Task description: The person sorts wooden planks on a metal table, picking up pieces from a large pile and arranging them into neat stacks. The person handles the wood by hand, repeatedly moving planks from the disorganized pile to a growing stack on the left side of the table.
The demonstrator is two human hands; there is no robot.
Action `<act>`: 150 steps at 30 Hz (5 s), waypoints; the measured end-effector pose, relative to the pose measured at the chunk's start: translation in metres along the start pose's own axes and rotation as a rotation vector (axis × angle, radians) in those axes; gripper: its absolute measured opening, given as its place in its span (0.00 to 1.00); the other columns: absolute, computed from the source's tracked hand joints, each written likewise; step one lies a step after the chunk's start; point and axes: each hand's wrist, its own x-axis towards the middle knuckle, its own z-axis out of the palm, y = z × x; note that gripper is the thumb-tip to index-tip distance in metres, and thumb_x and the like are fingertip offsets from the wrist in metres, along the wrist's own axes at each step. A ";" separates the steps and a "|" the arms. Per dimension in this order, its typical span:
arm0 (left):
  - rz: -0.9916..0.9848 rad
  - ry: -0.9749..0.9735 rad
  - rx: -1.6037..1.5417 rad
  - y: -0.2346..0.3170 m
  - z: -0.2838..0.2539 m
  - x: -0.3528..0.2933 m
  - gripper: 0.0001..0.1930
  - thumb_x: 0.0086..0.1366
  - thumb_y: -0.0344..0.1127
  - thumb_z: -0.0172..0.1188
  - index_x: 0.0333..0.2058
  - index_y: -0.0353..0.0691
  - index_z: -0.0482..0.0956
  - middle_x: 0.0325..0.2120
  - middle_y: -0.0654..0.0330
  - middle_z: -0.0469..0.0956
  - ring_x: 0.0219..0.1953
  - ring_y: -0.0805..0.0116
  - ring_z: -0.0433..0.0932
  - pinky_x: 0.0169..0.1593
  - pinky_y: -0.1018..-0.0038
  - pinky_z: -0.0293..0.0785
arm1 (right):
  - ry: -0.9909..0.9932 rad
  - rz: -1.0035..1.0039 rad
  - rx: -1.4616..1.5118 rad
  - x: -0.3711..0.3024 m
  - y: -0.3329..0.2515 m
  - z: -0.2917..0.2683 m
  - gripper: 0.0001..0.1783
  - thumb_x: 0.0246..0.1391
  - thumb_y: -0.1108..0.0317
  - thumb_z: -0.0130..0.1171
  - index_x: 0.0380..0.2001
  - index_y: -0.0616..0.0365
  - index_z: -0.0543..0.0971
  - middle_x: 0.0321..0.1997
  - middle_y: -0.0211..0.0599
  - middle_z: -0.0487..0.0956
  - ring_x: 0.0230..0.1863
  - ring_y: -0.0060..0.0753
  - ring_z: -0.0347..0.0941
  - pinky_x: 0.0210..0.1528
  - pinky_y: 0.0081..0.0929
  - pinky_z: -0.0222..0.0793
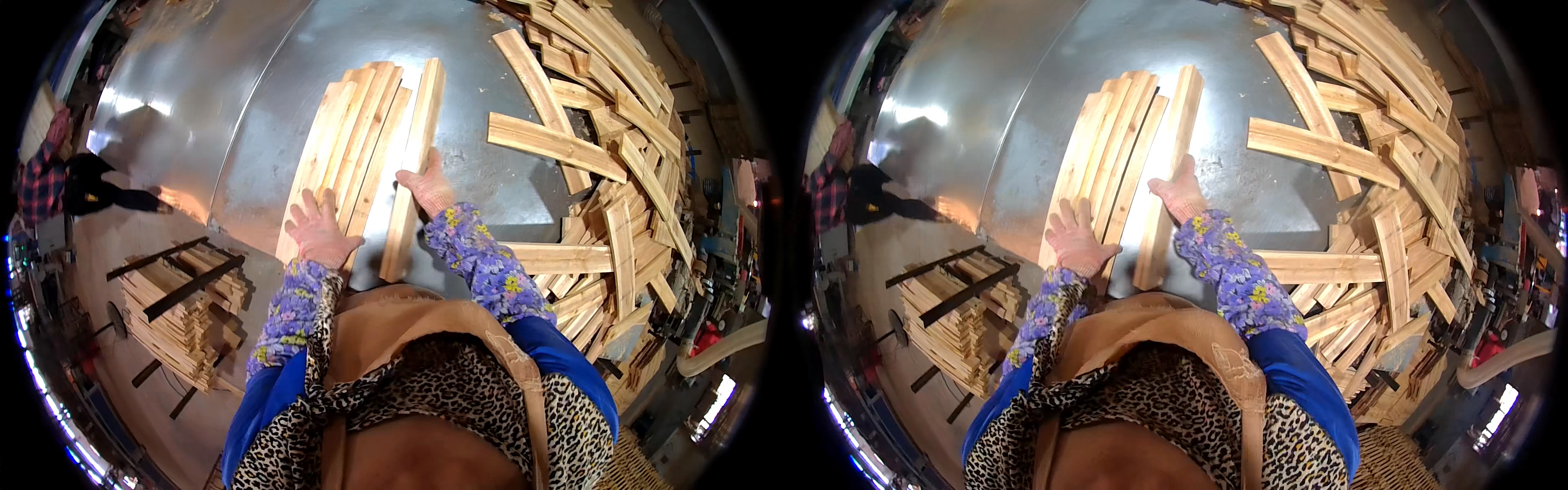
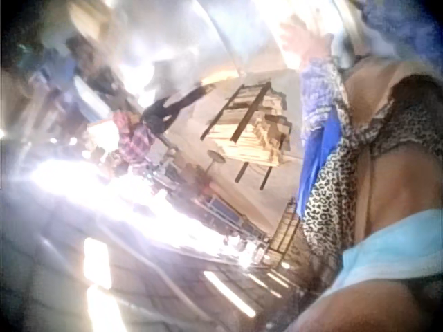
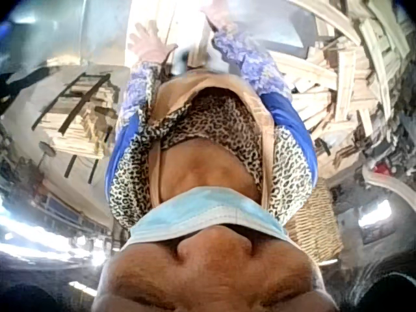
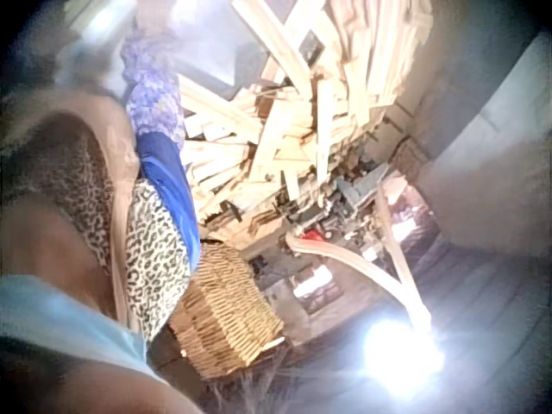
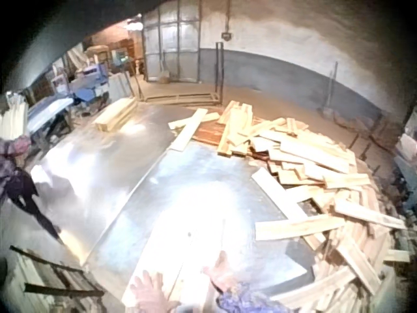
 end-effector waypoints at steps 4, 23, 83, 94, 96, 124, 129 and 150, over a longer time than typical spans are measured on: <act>0.033 0.041 -0.047 -0.004 0.004 -0.010 0.65 0.52 0.66 0.79 0.81 0.50 0.53 0.81 0.40 0.49 0.80 0.29 0.50 0.75 0.33 0.52 | -0.121 -0.055 0.376 -0.008 0.009 0.035 0.59 0.56 0.66 0.75 0.80 0.71 0.50 0.75 0.65 0.70 0.75 0.57 0.69 0.78 0.40 0.65; 0.100 0.072 -0.464 -0.108 -0.020 0.026 0.55 0.57 0.42 0.71 0.81 0.43 0.53 0.71 0.38 0.68 0.64 0.42 0.79 0.67 0.57 0.79 | -0.291 -0.053 0.317 0.002 0.009 0.117 0.57 0.52 0.62 0.75 0.77 0.71 0.55 0.60 0.60 0.79 0.56 0.53 0.81 0.65 0.43 0.78; 0.090 0.450 -0.424 0.121 -0.348 0.610 0.55 0.54 0.51 0.76 0.78 0.45 0.61 0.61 0.42 0.82 0.63 0.46 0.82 0.68 0.57 0.77 | 0.510 -0.295 -1.354 0.185 -0.019 -0.304 0.50 0.67 0.38 0.58 0.79 0.62 0.63 0.82 0.67 0.60 0.81 0.77 0.53 0.83 0.66 0.44; 0.292 0.045 -1.611 -0.018 -0.317 0.586 0.34 0.65 0.34 0.67 0.70 0.37 0.75 0.41 0.55 0.84 0.38 0.63 0.86 0.38 0.70 0.86 | 0.503 -0.224 -1.303 0.189 -0.042 -0.298 0.51 0.65 0.39 0.61 0.80 0.60 0.62 0.83 0.67 0.59 0.81 0.77 0.54 0.82 0.65 0.49; 0.341 -0.048 -1.591 -0.009 -0.303 0.569 0.36 0.64 0.33 0.67 0.72 0.38 0.74 0.41 0.54 0.84 0.38 0.63 0.87 0.36 0.70 0.87 | 0.506 -0.243 -1.304 0.188 -0.033 -0.301 0.52 0.64 0.40 0.63 0.80 0.60 0.62 0.83 0.66 0.59 0.82 0.77 0.53 0.81 0.65 0.50; 1.298 -0.198 -0.272 0.219 -0.136 0.200 0.38 0.66 0.52 0.70 0.68 0.33 0.76 0.64 0.40 0.79 0.65 0.40 0.79 0.70 0.53 0.74 | 0.042 -0.041 -1.267 -0.090 0.092 -0.166 0.19 0.59 0.44 0.64 0.26 0.46 0.86 0.30 0.28 0.80 0.40 0.38 0.76 0.67 0.44 0.67; 1.374 -0.285 -0.097 0.218 0.007 0.063 0.46 0.68 0.60 0.67 0.74 0.34 0.67 0.70 0.36 0.71 0.73 0.36 0.68 0.77 0.51 0.62 | 0.569 0.021 -0.942 -0.167 0.044 -0.233 0.13 0.51 0.63 0.68 0.42 0.44 0.84 0.46 0.35 0.84 0.53 0.48 0.79 0.62 0.45 0.76; 1.135 0.269 -0.480 0.342 0.074 -0.089 0.40 0.59 0.43 0.74 0.68 0.31 0.74 0.68 0.33 0.70 0.68 0.33 0.71 0.73 0.48 0.67 | 0.852 0.420 -0.703 -0.230 0.051 -0.540 0.45 0.50 0.46 0.76 0.66 0.57 0.74 0.61 0.58 0.83 0.65 0.61 0.80 0.68 0.49 0.76</act>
